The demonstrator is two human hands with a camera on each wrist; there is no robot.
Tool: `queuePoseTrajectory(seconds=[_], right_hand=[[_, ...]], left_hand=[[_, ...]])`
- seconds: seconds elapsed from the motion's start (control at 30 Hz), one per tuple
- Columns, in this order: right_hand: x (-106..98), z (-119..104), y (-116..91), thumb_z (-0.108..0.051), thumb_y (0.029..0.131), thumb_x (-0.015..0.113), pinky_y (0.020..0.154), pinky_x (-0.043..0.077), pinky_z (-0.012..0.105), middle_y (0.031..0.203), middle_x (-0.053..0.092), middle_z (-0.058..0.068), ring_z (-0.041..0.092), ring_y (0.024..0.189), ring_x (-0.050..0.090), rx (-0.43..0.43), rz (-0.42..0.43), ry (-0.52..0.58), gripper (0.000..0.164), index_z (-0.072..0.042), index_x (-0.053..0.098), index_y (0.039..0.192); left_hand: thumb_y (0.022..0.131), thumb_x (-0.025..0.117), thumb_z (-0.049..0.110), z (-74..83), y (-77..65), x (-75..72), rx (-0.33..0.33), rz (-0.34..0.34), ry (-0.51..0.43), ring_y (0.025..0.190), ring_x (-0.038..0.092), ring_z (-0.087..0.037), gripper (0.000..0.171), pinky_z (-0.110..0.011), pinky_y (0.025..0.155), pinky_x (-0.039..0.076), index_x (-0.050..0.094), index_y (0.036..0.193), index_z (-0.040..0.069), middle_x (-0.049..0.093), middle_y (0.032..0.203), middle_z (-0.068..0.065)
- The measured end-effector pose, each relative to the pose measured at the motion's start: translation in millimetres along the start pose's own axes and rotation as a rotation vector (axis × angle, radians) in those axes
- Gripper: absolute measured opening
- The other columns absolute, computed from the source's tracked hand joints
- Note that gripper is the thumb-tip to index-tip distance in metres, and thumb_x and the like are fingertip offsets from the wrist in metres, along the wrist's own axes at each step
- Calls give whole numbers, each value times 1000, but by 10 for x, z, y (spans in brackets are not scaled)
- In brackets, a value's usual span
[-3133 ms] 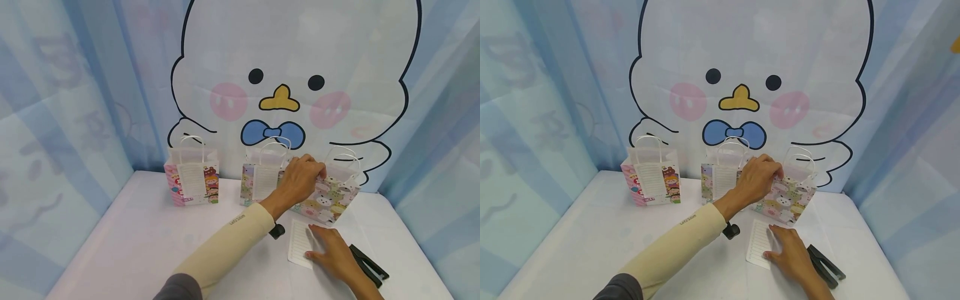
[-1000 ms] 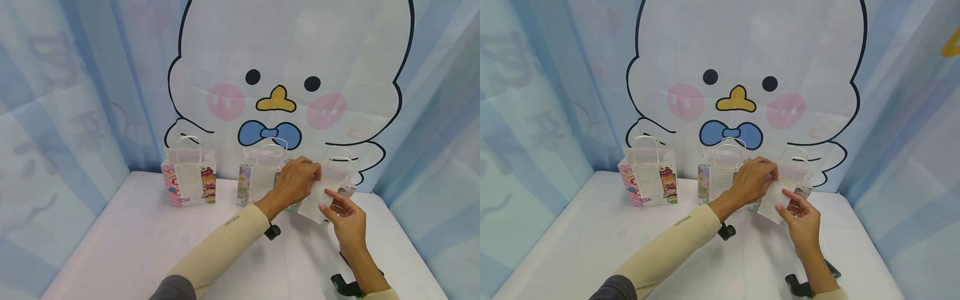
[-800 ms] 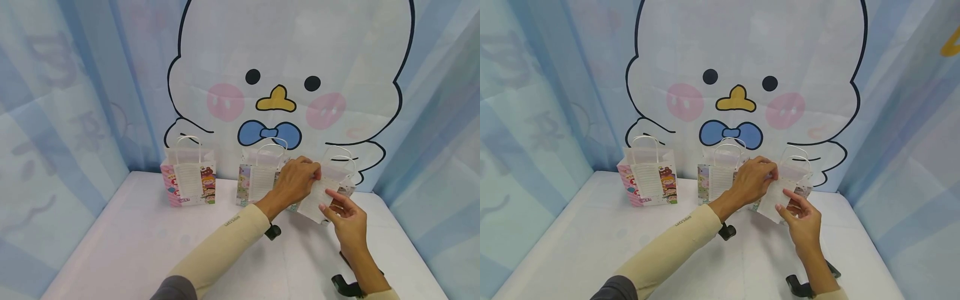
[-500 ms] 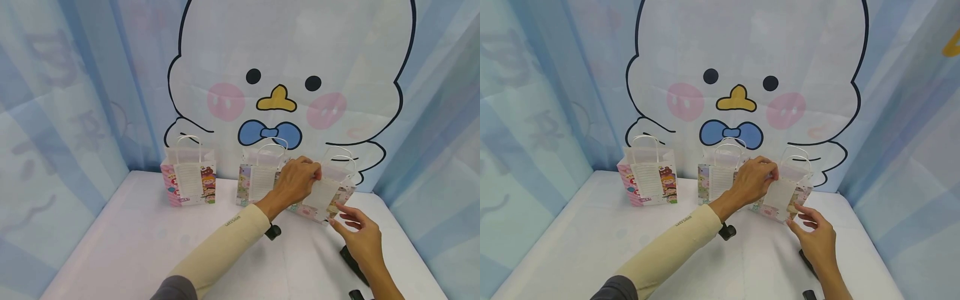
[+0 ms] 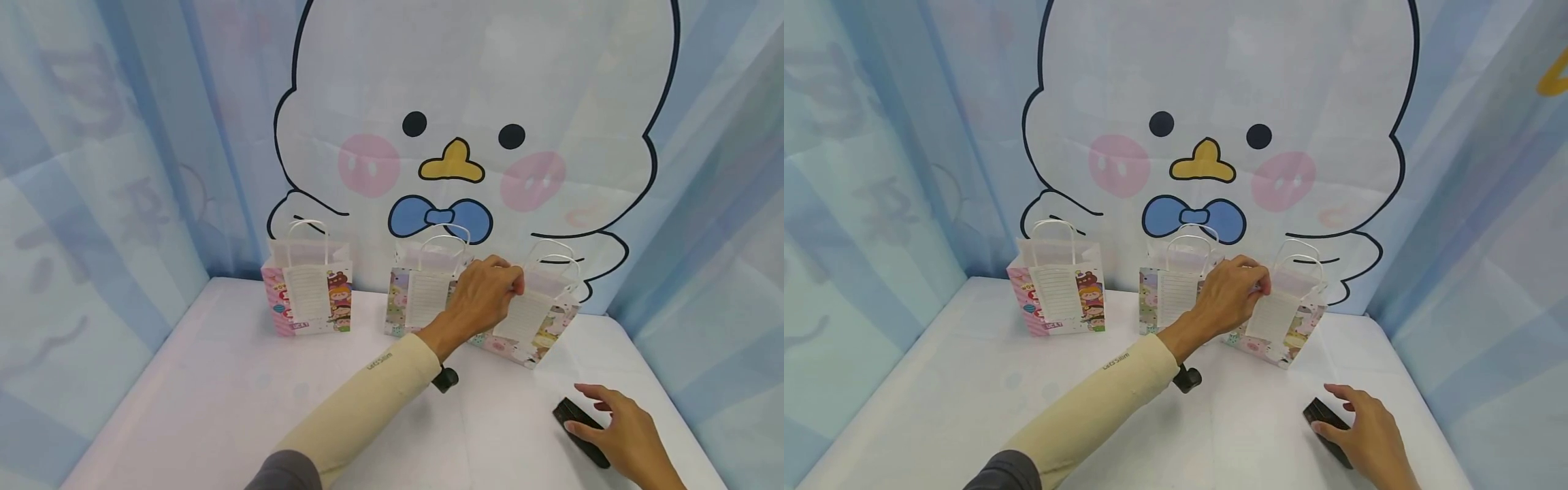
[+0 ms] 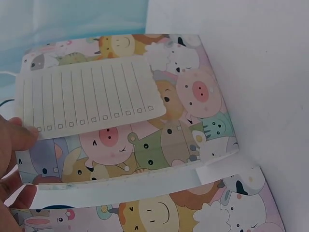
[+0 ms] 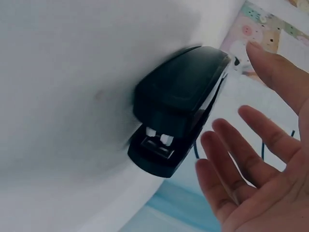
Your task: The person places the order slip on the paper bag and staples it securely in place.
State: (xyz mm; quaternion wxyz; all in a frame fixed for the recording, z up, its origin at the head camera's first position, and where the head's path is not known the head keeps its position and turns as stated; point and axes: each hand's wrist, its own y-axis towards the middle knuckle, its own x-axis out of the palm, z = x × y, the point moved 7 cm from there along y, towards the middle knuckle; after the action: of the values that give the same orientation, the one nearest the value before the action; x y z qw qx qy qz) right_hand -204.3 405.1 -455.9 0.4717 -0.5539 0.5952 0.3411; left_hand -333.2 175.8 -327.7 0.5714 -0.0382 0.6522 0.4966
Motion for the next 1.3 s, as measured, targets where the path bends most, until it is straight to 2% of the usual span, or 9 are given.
queuePoseTrajectory(seconds=[0.23, 0.43, 0.6, 0.7, 0.87, 1.03, 1.17, 1.23, 1.3], right_hand=[[157, 106, 33, -50, 72, 96, 81, 57, 58, 116, 73, 22, 31, 95, 66, -10, -89, -51, 90, 0, 63, 139], [252, 160, 84, -55, 64, 98, 87, 53, 63, 112, 69, 28, 34, 95, 62, 53, -176, -120, 99, 8, 61, 132], [263, 125, 102, -49, 67, 98, 88, 54, 61, 110, 69, 24, 31, 93, 61, 56, -204, -119, 91, 11, 60, 124], [214, 35, 91, -49, 74, 94, 87, 57, 58, 113, 69, 25, 29, 94, 62, 29, -171, -51, 89, 11, 56, 128], [55, -193, 44, -49, 86, 86, 79, 60, 43, 110, 68, 17, 25, 94, 61, -48, -82, 80, 85, 7, 47, 136], [-101, -423, -25, -37, 95, 81, 85, 64, 48, 116, 71, 23, 33, 102, 73, -128, 19, 177, 74, 4, 40, 140], [-207, -564, -50, -35, 95, 81, 87, 64, 50, 124, 71, 31, 43, 107, 75, -167, 109, 245, 75, 1, 38, 144], [-264, -634, -66, -33, 93, 84, 88, 63, 50, 124, 72, 30, 44, 107, 76, -198, 171, 272, 73, -1, 43, 144], [-335, -706, -79, -29, 90, 87, 88, 64, 36, 124, 74, 26, 38, 108, 77, -239, 245, 295, 69, -3, 50, 141]], left_hand=[[99, 75, 19, 1, -5, -8, -1, 0, -5, 119, 66, -8, 7, -20, 92, 50, 74, 99, 26, 80, 102, 15], [99, 75, 19, 6, -4, -6, 0, -2, -4, 120, 66, -8, 8, -20, 91, 50, 74, 99, 26, 80, 101, 15], [100, 75, 19, 9, -3, -1, -2, -5, -4, 120, 66, -8, 7, -20, 92, 50, 74, 99, 26, 80, 102, 15], [100, 74, 20, 8, -10, -2, -6, -9, -3, 121, 66, -8, 7, -20, 92, 50, 74, 100, 27, 80, 103, 15], [100, 74, 21, -1, -17, -6, -15, -7, -4, 121, 66, -8, 7, -20, 91, 49, 74, 99, 27, 80, 104, 15], [101, 73, 20, -1, -18, -6, -18, -13, -7, 120, 66, -7, 7, -20, 91, 49, 73, 100, 27, 80, 105, 15], [101, 72, 20, 1, -16, -5, -20, -20, -4, 120, 65, -8, 8, -21, 92, 49, 73, 100, 27, 80, 105, 15], [101, 72, 19, 0, -17, -4, -21, -23, -1, 120, 65, -7, 8, -21, 92, 49, 73, 100, 27, 80, 105, 15], [101, 72, 19, 1, -19, -3, -20, -26, 2, 120, 65, -7, 8, -21, 91, 49, 73, 100, 27, 79, 104, 15]])
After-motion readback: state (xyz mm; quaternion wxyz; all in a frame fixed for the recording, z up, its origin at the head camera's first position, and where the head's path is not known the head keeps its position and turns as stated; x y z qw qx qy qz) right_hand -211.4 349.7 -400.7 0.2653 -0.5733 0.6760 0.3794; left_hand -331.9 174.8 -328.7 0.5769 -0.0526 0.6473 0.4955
